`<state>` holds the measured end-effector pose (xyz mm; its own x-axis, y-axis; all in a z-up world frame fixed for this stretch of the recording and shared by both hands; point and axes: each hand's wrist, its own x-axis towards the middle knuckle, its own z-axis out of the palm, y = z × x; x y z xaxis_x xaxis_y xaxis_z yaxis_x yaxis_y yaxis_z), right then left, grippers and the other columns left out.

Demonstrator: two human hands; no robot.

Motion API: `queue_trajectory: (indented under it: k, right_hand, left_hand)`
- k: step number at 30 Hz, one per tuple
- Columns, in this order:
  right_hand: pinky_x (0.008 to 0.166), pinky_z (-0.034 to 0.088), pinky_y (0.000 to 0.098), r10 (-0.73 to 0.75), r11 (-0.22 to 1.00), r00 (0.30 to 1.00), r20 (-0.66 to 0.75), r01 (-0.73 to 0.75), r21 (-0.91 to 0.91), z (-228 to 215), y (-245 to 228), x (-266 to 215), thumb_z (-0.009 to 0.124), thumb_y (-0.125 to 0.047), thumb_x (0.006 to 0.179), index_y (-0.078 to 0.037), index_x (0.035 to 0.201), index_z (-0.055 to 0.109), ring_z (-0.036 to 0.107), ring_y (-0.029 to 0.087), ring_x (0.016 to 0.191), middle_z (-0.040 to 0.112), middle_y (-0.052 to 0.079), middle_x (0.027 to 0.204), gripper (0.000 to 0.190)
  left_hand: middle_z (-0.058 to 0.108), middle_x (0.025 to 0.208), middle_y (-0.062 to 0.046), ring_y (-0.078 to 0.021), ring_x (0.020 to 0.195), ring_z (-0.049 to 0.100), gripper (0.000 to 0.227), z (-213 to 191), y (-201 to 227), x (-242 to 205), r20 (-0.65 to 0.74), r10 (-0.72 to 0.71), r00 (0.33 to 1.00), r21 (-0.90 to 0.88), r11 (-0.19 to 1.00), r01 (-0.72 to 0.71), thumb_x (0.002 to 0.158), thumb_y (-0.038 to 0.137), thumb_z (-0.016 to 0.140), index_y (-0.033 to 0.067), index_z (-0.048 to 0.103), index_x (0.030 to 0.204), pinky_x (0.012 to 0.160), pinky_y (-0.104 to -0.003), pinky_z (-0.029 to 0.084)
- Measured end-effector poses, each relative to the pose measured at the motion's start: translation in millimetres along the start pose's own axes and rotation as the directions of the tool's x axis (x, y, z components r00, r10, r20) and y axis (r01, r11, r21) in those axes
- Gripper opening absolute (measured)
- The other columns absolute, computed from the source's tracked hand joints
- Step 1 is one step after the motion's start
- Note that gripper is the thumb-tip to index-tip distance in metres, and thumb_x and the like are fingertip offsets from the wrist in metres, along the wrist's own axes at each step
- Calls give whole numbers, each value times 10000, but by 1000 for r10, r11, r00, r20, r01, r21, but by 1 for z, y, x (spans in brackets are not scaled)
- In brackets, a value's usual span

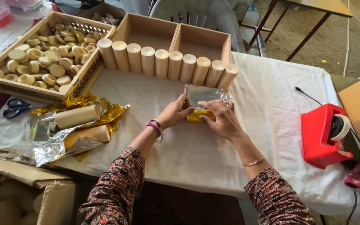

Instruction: Wrapping wooden cylinders in gold and silver foil.

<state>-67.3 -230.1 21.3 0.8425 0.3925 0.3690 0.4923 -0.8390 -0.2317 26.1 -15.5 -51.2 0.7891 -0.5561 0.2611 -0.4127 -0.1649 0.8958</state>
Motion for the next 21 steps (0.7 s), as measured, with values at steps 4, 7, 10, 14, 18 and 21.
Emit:
queue_trajectory:
  k: [4,7,10,14,18,21]
  right_hand:
    - [1035,281,450,-6,1000,996,-90,3,-31,10,9,2,665,-419,945,-186,1155,757,570,219,1275,723,22,1196,327]
    - [1046,276,438,3,1000,995,-99,-4,-11,14,18,3,645,-425,967,-185,1157,763,561,224,1293,724,31,1213,328]
    - [1037,277,430,50,999,998,-40,-50,9,8,14,9,614,-449,957,-200,1183,762,567,234,1261,720,35,1210,367]
    - [1047,283,428,91,995,996,1,-91,50,17,30,11,566,-501,960,-203,1188,762,572,240,1262,730,27,1201,423]
    - [1102,312,429,73,991,995,-67,-64,121,20,51,4,530,-569,989,-191,1280,707,578,255,1288,734,51,1230,509]
    - [1100,358,414,231,949,971,-65,-210,234,-3,65,-7,533,-583,958,-201,1407,611,611,229,1241,731,49,1207,594]
  left_hand:
    - [730,1054,-127,-259,1013,708,277,0,-3,1,-47,-92,995,77,992,96,1006,314,638,70,586,1125,918,-399,536]
    - [739,1109,-97,-303,1115,614,239,-11,27,-4,-207,49,977,280,960,11,1050,298,619,108,647,1192,1031,-470,384]
    - [709,1147,-107,-293,1172,601,375,-18,80,-18,-246,306,920,392,899,-195,878,321,773,96,632,1142,1069,-458,360]
    - [709,1060,-146,-332,1112,615,498,1,79,-18,-29,438,899,558,753,-349,705,317,854,73,645,1085,1032,-494,369]
    - [732,988,-112,-306,1076,657,377,1,66,-9,56,306,950,628,729,-272,764,242,835,77,660,1055,1072,-434,440]
    - [736,935,-121,-316,1002,671,357,-4,67,-2,44,305,951,561,780,-276,728,210,834,62,685,1017,983,-436,469]
